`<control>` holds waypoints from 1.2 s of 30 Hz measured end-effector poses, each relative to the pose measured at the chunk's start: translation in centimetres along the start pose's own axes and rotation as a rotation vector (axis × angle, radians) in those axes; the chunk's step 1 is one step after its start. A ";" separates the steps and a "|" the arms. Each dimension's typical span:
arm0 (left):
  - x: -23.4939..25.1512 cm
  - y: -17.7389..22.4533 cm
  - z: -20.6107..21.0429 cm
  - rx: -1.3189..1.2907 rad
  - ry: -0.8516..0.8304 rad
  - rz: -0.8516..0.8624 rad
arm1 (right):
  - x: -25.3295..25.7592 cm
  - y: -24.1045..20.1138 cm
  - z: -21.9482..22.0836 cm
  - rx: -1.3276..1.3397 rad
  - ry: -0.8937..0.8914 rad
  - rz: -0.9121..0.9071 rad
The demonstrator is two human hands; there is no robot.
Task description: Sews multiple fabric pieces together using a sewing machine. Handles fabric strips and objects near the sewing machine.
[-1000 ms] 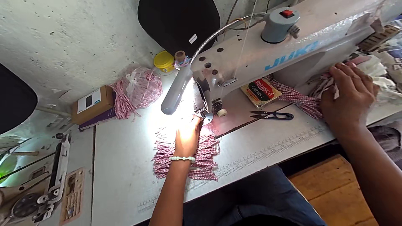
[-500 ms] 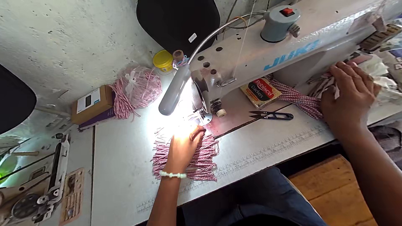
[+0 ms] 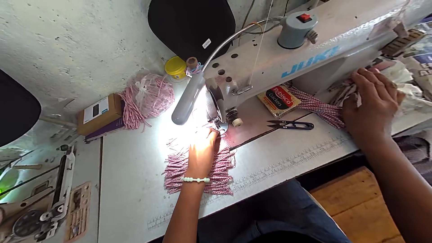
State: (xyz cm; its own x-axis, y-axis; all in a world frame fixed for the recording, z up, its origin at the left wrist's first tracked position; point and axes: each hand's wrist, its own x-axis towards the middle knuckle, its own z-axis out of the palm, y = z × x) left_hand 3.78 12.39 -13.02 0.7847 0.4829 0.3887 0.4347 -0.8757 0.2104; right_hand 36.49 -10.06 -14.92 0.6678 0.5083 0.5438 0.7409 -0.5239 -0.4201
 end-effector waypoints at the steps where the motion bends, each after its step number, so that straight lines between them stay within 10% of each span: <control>1: -0.2 0.1 0.2 0.029 0.019 0.016 | 0.0 0.1 0.0 0.000 0.002 -0.005; 36: -0.8 0.8 0.6 0.137 0.006 0.030 | -0.1 0.2 0.0 0.015 0.001 -0.005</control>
State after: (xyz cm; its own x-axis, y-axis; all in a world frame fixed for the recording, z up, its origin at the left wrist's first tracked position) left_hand 3.77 11.28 -13.66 0.7957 0.4561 0.3986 0.4678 -0.8807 0.0741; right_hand 36.56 -10.17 -15.04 0.6642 0.5097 0.5469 0.7451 -0.5115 -0.4281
